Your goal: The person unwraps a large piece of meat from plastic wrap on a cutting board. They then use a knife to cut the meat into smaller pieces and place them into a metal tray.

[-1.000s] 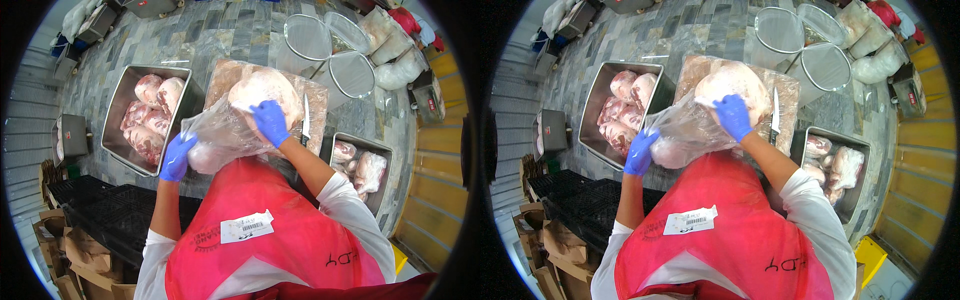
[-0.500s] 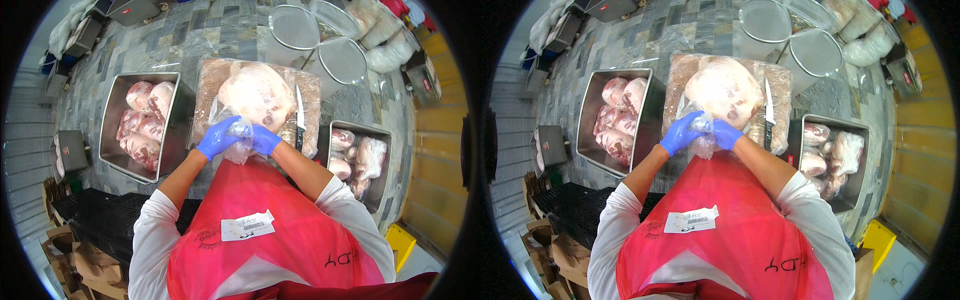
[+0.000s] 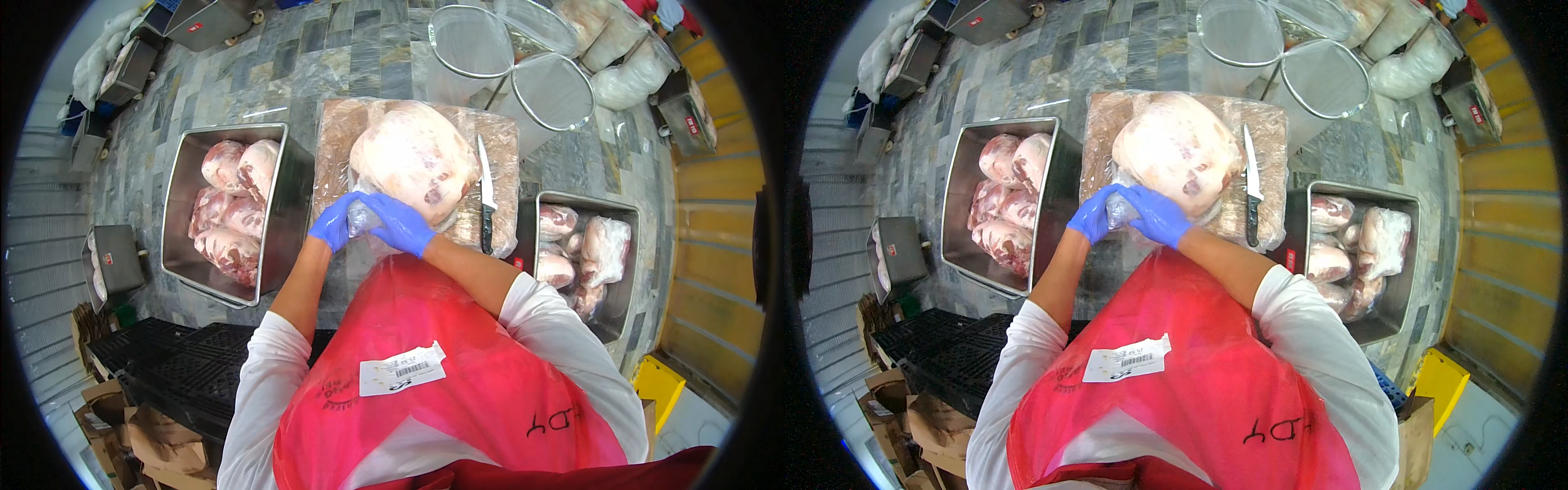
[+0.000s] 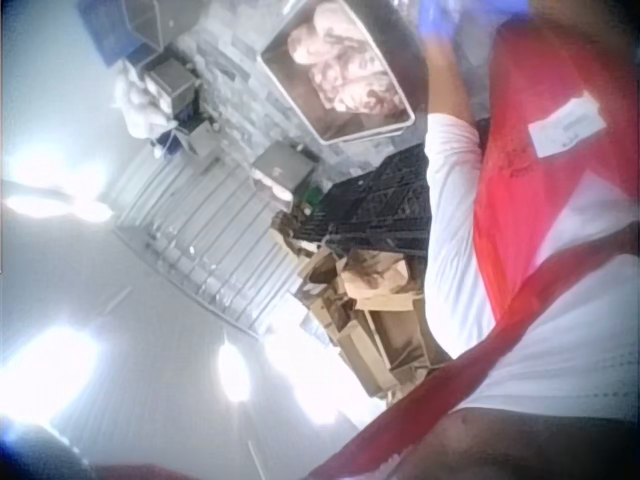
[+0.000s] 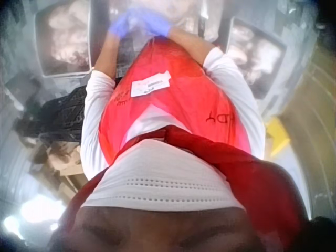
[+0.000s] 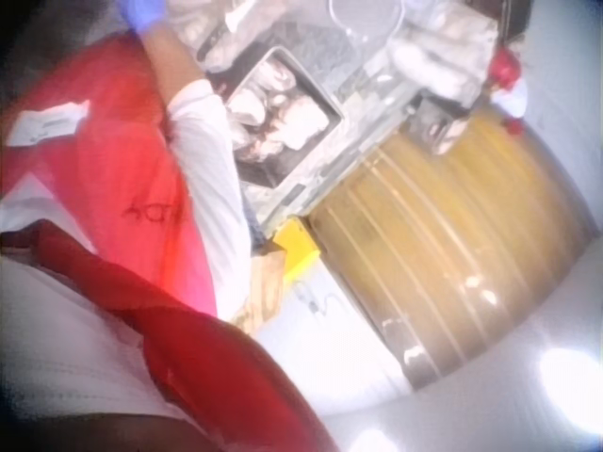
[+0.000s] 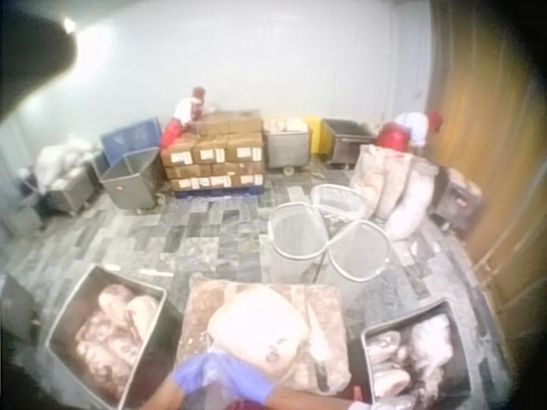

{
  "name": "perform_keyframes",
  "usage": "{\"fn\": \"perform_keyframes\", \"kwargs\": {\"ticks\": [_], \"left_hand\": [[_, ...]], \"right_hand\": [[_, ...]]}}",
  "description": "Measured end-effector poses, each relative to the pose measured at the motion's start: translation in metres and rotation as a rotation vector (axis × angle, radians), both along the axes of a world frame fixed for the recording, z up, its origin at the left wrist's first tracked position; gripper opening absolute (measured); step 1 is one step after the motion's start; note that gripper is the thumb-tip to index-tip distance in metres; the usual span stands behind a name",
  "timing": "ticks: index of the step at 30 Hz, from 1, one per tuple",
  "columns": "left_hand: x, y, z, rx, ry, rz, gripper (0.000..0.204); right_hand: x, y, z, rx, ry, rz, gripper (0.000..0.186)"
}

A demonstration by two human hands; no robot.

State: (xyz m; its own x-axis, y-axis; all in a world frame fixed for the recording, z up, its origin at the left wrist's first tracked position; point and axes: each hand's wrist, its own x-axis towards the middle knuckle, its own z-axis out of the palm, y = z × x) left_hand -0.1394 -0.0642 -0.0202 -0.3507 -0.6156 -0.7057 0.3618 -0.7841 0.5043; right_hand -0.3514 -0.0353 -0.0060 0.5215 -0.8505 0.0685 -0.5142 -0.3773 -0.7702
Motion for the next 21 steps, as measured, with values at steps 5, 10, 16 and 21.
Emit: {"fn": "perform_keyframes", "kwargs": {"ticks": [5, 10, 16, 21], "left_hand": [[-0.009, 0.04, 0.012, -0.343, -0.769, -0.034, 0.057], [-0.04, 0.047, -0.009, 0.009, -0.073, 0.038, 0.069], [-0.067, 0.008, -0.058, 0.227, 0.181, 0.368, 0.037], [-0.05, 0.019, -0.178, -0.433, -0.039, 0.262, 0.027]], "right_hand": [[0.008, -0.013, -0.014, 0.355, 0.02, -0.16, 0.06], [0.007, -0.014, 0.005, 0.534, -0.111, -0.128, 0.055], [-0.044, 0.019, -0.008, 0.054, -0.067, -0.078, 0.062], [-0.102, 0.009, 0.017, -0.069, 0.2, -0.455, 0.086]]}}
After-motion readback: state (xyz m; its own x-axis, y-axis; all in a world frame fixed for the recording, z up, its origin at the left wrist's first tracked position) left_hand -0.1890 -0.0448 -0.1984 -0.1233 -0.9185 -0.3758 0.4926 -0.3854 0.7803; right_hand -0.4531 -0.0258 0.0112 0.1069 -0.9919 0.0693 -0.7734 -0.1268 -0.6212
